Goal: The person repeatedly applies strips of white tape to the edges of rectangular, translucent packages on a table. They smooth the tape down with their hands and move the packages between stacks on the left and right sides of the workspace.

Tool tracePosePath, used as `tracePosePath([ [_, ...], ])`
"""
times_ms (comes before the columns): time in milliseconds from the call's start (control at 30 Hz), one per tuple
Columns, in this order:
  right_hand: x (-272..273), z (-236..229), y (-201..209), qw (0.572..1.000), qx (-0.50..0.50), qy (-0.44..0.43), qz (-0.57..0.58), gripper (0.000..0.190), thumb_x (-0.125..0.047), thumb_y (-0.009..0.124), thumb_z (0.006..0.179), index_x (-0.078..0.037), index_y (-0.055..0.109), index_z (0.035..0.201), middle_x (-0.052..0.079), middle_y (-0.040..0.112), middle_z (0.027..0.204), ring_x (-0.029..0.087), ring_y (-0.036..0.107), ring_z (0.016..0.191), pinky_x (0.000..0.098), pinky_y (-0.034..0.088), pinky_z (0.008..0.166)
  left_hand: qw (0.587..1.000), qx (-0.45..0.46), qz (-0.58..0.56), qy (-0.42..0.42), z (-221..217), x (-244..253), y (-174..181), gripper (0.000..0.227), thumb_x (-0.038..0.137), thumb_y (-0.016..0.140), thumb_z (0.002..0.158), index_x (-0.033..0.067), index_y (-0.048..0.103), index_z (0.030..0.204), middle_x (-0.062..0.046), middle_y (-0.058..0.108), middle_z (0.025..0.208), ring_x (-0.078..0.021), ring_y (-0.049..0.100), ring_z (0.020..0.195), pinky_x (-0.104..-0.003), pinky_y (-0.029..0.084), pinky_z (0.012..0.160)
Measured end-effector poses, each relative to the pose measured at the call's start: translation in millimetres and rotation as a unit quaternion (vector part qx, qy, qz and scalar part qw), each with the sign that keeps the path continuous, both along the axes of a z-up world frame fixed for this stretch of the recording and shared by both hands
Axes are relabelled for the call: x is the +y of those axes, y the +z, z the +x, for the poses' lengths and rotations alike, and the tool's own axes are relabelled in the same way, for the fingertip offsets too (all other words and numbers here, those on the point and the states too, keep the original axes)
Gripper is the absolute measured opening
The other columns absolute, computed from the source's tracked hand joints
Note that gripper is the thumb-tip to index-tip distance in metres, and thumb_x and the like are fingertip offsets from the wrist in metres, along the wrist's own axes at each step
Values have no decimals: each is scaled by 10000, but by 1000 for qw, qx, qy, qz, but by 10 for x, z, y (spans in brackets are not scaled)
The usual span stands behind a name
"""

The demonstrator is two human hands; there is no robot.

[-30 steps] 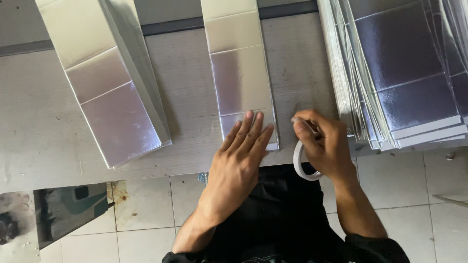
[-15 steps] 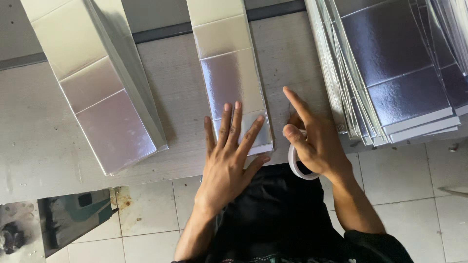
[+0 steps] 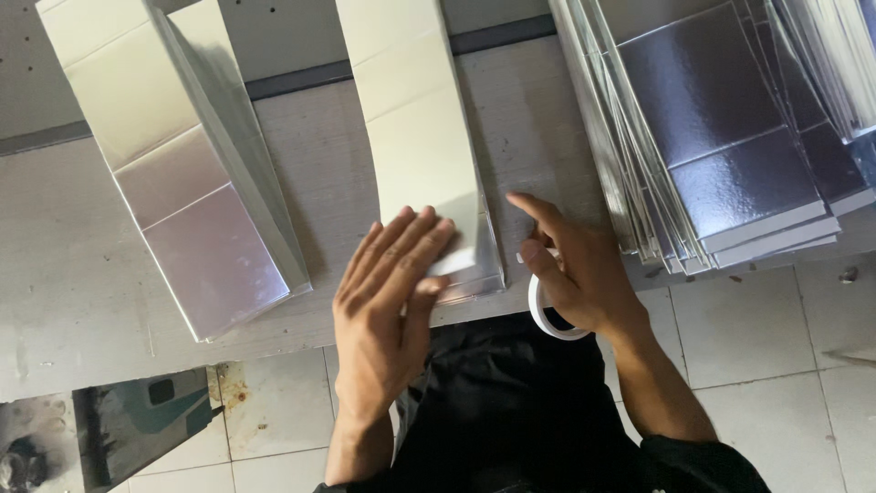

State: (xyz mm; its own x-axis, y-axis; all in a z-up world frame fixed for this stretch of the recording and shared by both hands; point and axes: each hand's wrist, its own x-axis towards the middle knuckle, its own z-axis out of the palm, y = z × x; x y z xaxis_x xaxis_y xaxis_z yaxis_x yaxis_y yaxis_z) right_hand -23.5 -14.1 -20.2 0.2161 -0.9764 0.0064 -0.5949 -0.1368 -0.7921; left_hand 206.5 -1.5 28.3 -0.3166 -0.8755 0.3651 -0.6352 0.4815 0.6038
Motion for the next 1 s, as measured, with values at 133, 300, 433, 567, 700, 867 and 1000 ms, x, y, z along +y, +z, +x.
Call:
tracePosePath([
  [133, -1, 13, 21, 999, 33, -6, 34, 751, -622, 264, 959, -168, 518, 1500, 0, 572, 655, 166, 584, 552, 347, 425, 579, 971, 165, -153, 77, -318, -172, 115, 443, 351, 341, 1131, 40, 608, 1301, -137, 684, 1306, -350, 662, 1325, -512, 534, 1211],
  [300, -6, -36, -223, 992, -3, 42, -123, 126, -197, 473, 646, -84, 490, 591, 131, 567, 653, 332, 551, 717, 458, 342, 650, 967, 84, -238, 37, -1078, -255, 73, 356, 252, 615, 1080, 52, 576, 1371, -157, 639, 1398, -423, 634, 1375, -609, 493, 1238],
  [433, 26, -13, -322, 999, 25, -3, -38, 544, -566, 301, 838, -212, 534, 1179, 140, 679, 1003, 292, 687, 939, 413, 489, 708, 952, -48, -301, -28, -1929, -272, -180, 554, 499, 756, 1054, 128, 560, 1416, -114, 678, 1411, -380, 676, 1367, -559, 587, 1186],
  [567, -11, -12, -149, 999, 27, -45, 0, 639, -628, 328, 931, -197, 657, 1269, -12, 775, 736, 200, 797, 860, 337, 548, 633, 959, -31, -269, -82, -2364, -221, -307, 315, 285, 591, 1070, 62, 671, 1276, -195, 745, 1244, -391, 774, 1190, -580, 703, 1052],
  [700, 11, -2, -84, 999, 8, -47, 24, 633, -633, 316, 926, -163, 678, 1145, -31, 503, 528, 125, 547, 513, 313, 409, 512, 963, -31, -263, -54, -2428, -202, -270, 165, 129, 602, 1040, -1, 668, 1117, -228, 720, 1147, -391, 734, 1141, -585, 665, 1048],
  [867, 13, 108, 69, 996, -29, -47, -67, 353, -356, 376, 1026, -136, 548, 810, -42, 481, 565, 78, 483, 506, 236, 342, 501, 962, -123, -142, -199, -2202, -266, -278, 638, 666, 705, 1057, 290, 518, 1537, -171, 260, 1637, -291, 94, 1531, -610, 195, 1376],
  [1000, 42, 41, -29, 996, -16, -61, -62, 292, -284, 376, 957, -105, 515, 773, -2, 339, 532, 129, 318, 484, 333, 244, 505, 968, -23, -158, -193, -1587, -63, -150, 504, 548, 708, 1002, 298, 579, 1421, -52, 613, 1557, -244, 595, 1538, -586, 431, 1391],
])
